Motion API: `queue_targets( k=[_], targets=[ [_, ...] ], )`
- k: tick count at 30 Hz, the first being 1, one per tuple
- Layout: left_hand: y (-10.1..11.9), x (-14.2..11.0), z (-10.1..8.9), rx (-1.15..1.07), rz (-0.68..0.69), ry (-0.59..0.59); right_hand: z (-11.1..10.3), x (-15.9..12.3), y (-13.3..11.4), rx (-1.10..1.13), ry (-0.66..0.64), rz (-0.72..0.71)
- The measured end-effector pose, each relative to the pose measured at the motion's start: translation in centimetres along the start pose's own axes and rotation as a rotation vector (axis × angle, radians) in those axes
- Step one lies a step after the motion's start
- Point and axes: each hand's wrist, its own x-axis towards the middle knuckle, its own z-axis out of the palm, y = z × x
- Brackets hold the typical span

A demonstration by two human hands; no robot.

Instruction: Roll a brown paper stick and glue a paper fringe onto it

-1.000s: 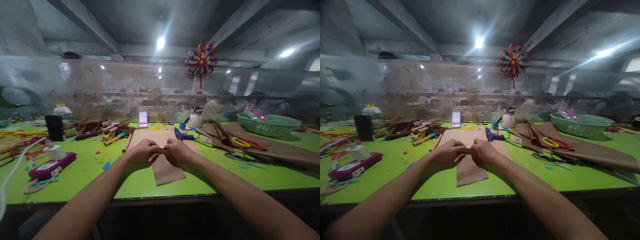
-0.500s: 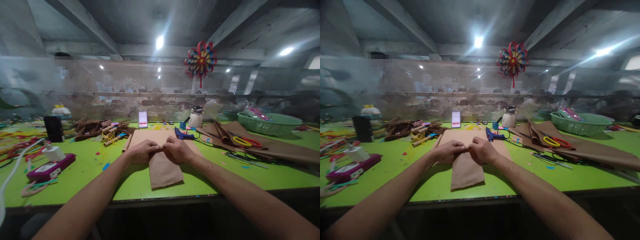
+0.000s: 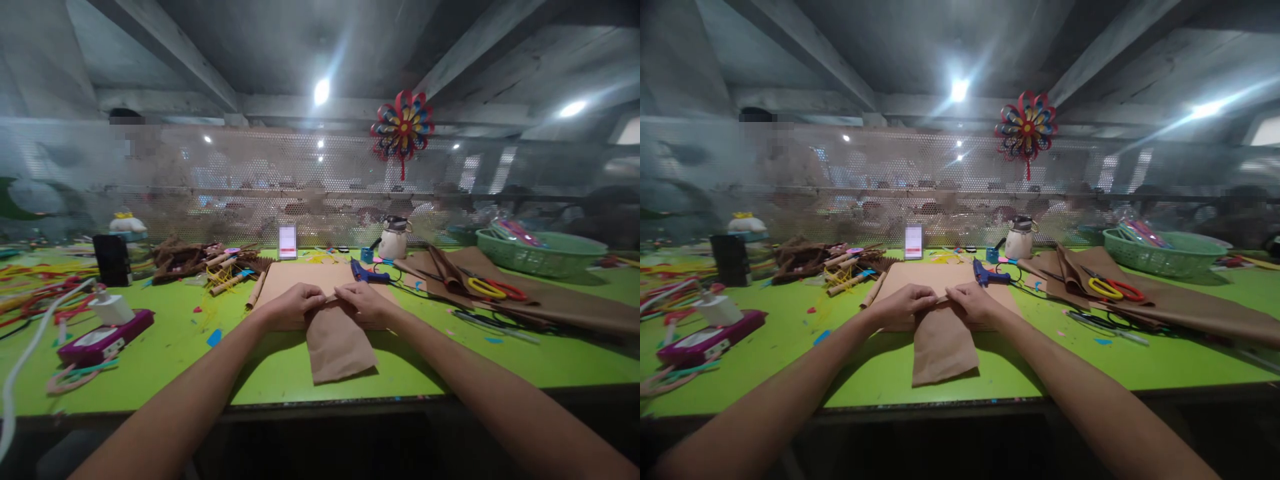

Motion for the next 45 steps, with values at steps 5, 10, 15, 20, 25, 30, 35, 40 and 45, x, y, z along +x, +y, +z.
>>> queue_targets(
  k=[5, 10, 15, 20, 25, 30, 35, 40, 45],
  targets=[
    [0.4, 0.0, 0.3, 0.059, 0.031, 0.012, 0.2, 0.2, 0.9, 0.002, 0.085, -0.064],
    [0.4, 0.1, 0.5, 0.069, 0.033, 0.033, 0.0, 0.3, 1.5, 0.022, 0.097, -0.077],
    [0.4, -0.1, 0.3, -0.048, -0.013, -0.021, 0.1, 0.4, 1.5, 0.065, 0.124, -0.065],
    [0.6, -0.6, -0.1, -0.126, -0.066, -0.094, -0.6, 0.2, 1.2, 0.018, 0.025, -0.053],
    [0.8, -0.6, 0.4, -0.143, -0.080, -0.103, -1.6, 0.1, 1.2, -0.043, -0.186, -0.078],
    [1.0, -0.5, 1.0, -0.093, -0.049, -0.095, -1.6, 0.0, 0.9, -0.047, -0.269, -0.096],
    [1.0, -0.7, 0.8, -0.020, -0.033, -0.130, -1.7, -0.1, 0.7, -0.117, -0.187, -0.114],
    [1.0, -0.7, 0.6, 0.051, 0.008, -0.131, -2.1, -0.1, 0.6, -0.122, -0.175, -0.094],
    [1.0, -0.7, 0.3, 0.006, -0.044, -0.118, -2.8, -0.1, 0.8, -0.008, -0.272, -0.028]
  ],
)
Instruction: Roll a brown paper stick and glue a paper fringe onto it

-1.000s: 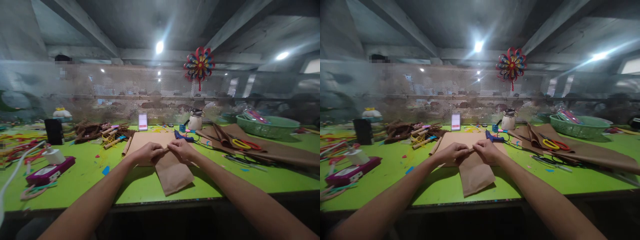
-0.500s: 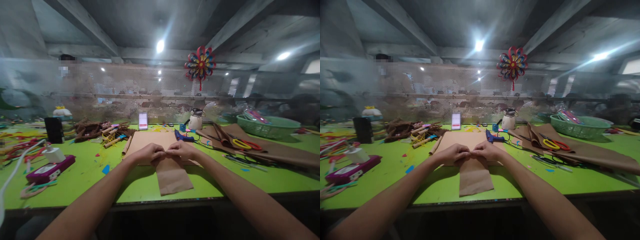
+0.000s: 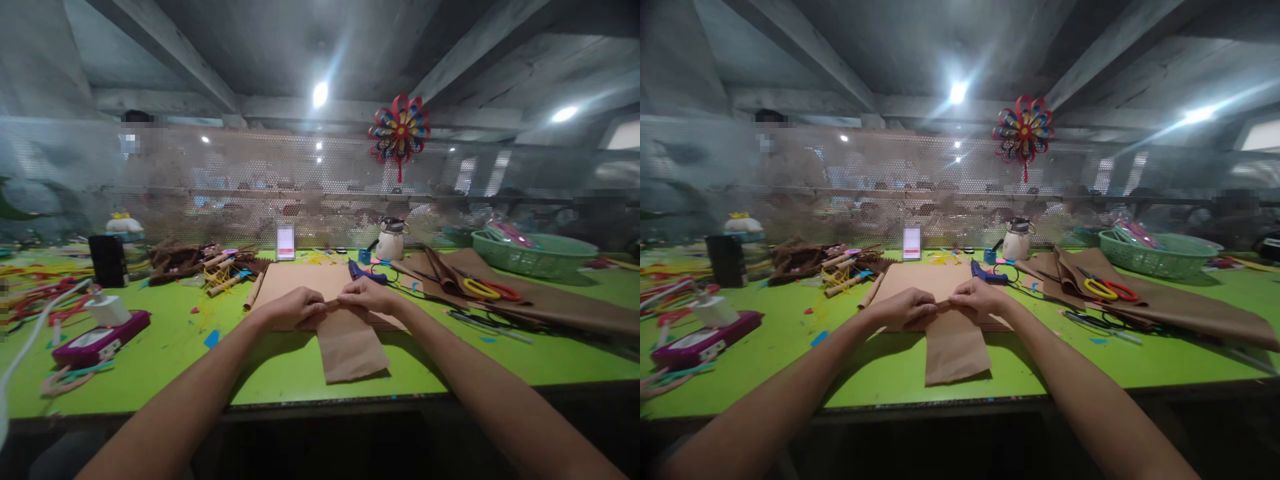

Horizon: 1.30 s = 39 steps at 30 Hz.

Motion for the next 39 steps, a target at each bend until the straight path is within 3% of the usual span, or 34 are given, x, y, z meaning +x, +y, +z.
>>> queue_targets(
  k=[8, 11, 14, 19, 23, 29, 39],
  targets=[
    [-0.6, 0.2, -0.2, -0.088, -0.024, -0.005, -0.1, 0.1, 1.2, 0.172, 0.120, 0.043],
    [-0.8, 0.4, -0.4, -0.028, 0.038, 0.087, -0.1, 0.1, 1.3, 0.198, 0.103, 0.054],
    [-0.8, 0.5, -0.6, -0.080, 0.046, 0.071, -0.2, 0.0, 1.2, 0.207, 0.059, 0.039],
    [-1.0, 0.4, -0.4, -0.102, 0.001, 0.050, 0.0, -0.2, 0.0, 0.028, -0.018, 0.004],
    [-1.1, 0.4, 0.1, -0.109, -0.024, 0.042, 0.6, 0.0, -0.5, -0.135, -0.002, -0.023],
    [-0.3, 0.2, 0.4, -0.076, -0.018, 0.012, 1.3, 0.4, 0.3, -0.195, 0.014, -0.057],
    [-0.6, 0.5, 0.0, -0.031, 0.024, 0.092, 1.7, 0.6, -0.2, -0.220, 0.036, -0.104]
  ],
)
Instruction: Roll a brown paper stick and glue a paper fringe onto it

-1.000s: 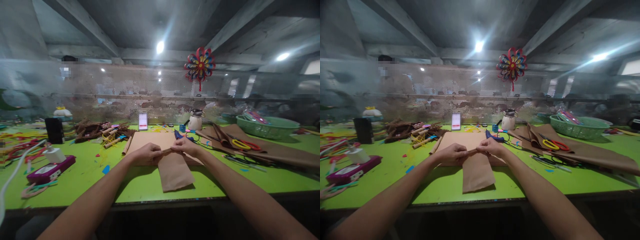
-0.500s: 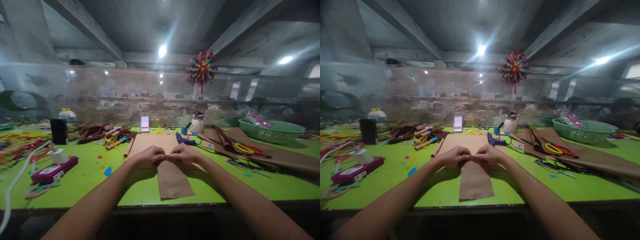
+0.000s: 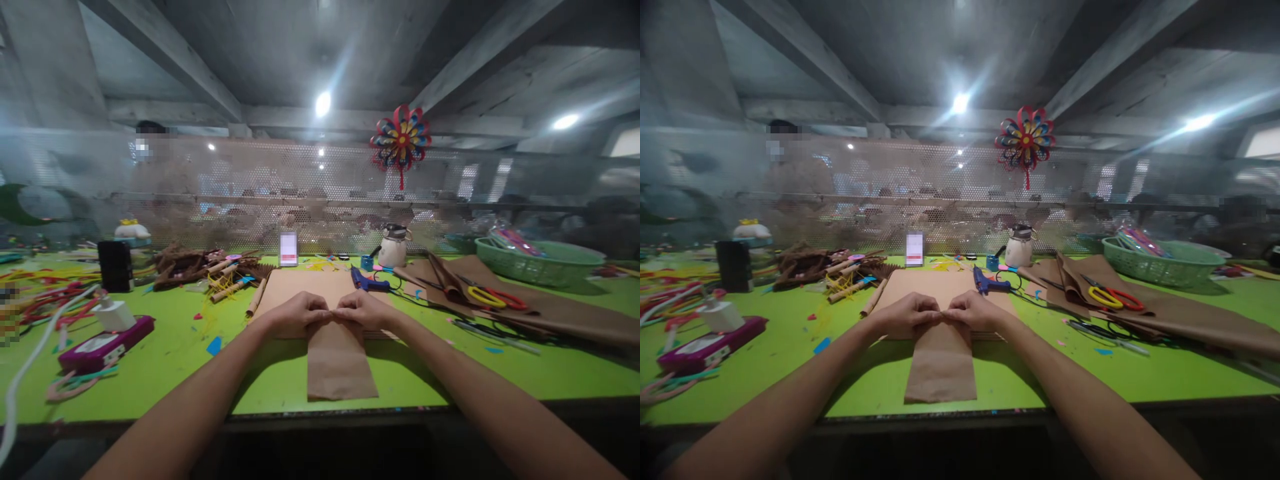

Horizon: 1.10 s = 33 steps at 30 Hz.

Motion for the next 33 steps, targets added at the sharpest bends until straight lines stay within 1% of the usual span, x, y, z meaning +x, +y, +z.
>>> queue_targets(
  k=[3, 7, 10, 15, 18, 22, 25, 28, 30, 33],
  targets=[
    [-0.2, 0.1, 0.0, -0.045, -0.008, 0.018, -0.3, 0.1, -0.4, 0.005, -0.008, -0.003],
    [-0.3, 0.0, 0.2, -0.152, -0.008, -0.012, -0.5, 0.0, -0.5, 0.049, -0.037, -0.017],
    [-0.3, -0.1, 0.2, -0.209, 0.002, -0.025, -0.6, -0.1, -0.4, 0.081, -0.074, 0.001],
    [-0.2, -0.3, -0.1, -0.182, -0.025, 0.004, -0.6, -0.4, -0.4, 0.086, -0.063, 0.053],
    [-0.1, -0.2, 0.0, -0.154, -0.048, -0.022, -0.4, -0.4, -0.4, 0.118, -0.061, 0.074],
    [-0.1, -0.1, -0.1, -0.151, -0.036, -0.025, -0.1, -0.3, -0.5, 0.171, -0.036, 0.056],
    [-0.1, -0.2, -0.4, -0.129, -0.013, 0.005, -0.2, -0.2, -0.9, 0.237, -0.045, 0.064],
    [-0.1, -0.3, -0.9, -0.157, -0.045, 0.020, -0.6, -0.3, -1.0, 0.296, -0.035, 0.105],
    [-0.1, -0.5, -1.1, -0.219, -0.058, 0.061, -0.9, -0.4, -0.6, 0.384, 0.011, 0.124],
    [0.1, -0.7, -1.2, -0.384, -0.044, 0.109, -1.2, -0.4, -0.1, 0.632, 0.123, 0.068]
  ],
)
